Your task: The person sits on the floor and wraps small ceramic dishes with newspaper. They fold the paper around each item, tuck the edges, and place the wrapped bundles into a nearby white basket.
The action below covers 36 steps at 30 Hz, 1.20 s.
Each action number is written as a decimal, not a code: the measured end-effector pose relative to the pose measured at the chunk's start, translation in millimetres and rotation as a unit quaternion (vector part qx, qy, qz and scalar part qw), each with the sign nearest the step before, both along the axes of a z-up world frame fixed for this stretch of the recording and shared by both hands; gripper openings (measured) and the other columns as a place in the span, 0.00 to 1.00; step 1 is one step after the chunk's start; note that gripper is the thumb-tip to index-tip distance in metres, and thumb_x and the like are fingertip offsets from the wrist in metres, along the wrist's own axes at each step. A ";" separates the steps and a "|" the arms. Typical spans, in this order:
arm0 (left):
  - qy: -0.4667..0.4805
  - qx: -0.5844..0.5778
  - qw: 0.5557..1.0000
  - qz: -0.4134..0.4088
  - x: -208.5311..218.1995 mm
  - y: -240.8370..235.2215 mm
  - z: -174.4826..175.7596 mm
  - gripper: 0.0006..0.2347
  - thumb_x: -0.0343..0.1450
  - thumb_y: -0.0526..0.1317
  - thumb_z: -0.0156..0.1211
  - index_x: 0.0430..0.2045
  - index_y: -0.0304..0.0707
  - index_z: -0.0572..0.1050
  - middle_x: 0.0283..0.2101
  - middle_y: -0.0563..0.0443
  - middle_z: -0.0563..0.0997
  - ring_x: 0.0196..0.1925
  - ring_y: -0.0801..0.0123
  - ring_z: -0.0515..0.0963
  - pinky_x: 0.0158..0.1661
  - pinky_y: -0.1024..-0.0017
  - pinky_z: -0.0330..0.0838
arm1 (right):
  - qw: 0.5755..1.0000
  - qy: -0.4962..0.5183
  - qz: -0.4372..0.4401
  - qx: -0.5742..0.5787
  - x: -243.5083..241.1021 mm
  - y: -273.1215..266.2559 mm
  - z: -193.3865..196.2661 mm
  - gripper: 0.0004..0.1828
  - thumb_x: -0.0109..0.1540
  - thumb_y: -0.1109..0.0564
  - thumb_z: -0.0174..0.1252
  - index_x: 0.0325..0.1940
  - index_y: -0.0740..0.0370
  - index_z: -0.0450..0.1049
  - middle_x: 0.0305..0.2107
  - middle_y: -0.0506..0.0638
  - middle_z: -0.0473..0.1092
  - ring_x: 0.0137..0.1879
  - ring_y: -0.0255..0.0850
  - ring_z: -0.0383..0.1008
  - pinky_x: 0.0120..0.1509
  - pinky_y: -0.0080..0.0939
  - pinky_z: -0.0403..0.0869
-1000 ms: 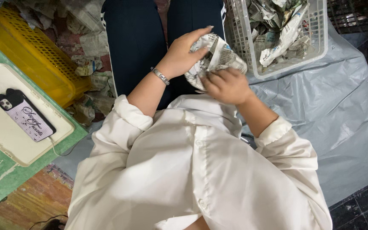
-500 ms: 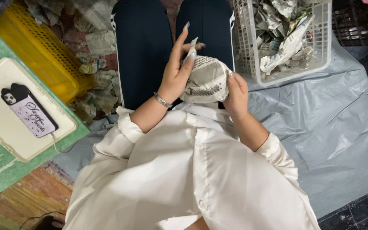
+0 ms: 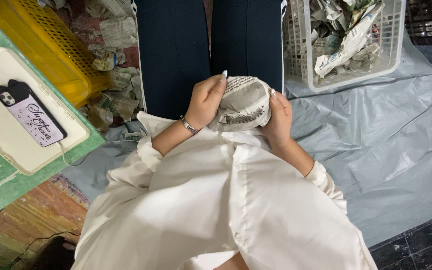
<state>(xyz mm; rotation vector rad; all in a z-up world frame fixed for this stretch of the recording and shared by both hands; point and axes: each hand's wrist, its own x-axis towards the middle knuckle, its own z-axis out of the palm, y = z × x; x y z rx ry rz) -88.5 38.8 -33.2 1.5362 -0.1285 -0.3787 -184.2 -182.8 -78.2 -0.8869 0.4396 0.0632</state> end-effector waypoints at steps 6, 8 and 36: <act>0.167 -0.038 0.984 -0.047 2.1 2.8 -19.1 0.24 0.82 0.51 0.48 0.19 0.32 0.76 0.22 0.61 0.74 0.25 0.83 0.68 0.31 0.78 0.67 | 0.996 0.008 0.076 0.045 -0.6 -5.9 -2.1 0.23 0.70 0.58 0.48 0.69 0.65 0.59 0.60 0.56 0.68 0.65 0.44 0.71 0.69 0.44 0.71; 0.156 -0.034 0.986 -0.052 3.5 3.5 -19.1 0.23 0.79 0.52 0.48 0.22 0.33 0.79 0.24 0.59 0.79 0.26 0.83 0.73 0.32 0.79 0.71 | 0.993 0.038 0.103 0.043 4.5 -5.7 4.1 0.33 0.66 0.56 0.48 0.77 0.61 0.54 0.66 0.57 0.64 0.70 0.46 0.68 0.73 0.47 0.70; -0.035 -0.040 0.987 -0.151 4.0 14.7 -6.7 0.15 0.83 0.41 0.43 0.58 0.36 0.76 0.58 0.47 0.83 0.52 0.74 0.86 0.54 0.77 0.81 | 0.986 0.058 0.150 -0.043 -9.2 -2.0 6.8 0.14 0.73 0.54 0.49 0.49 0.70 0.73 0.38 0.48 0.74 0.41 0.31 0.72 0.45 0.33 0.72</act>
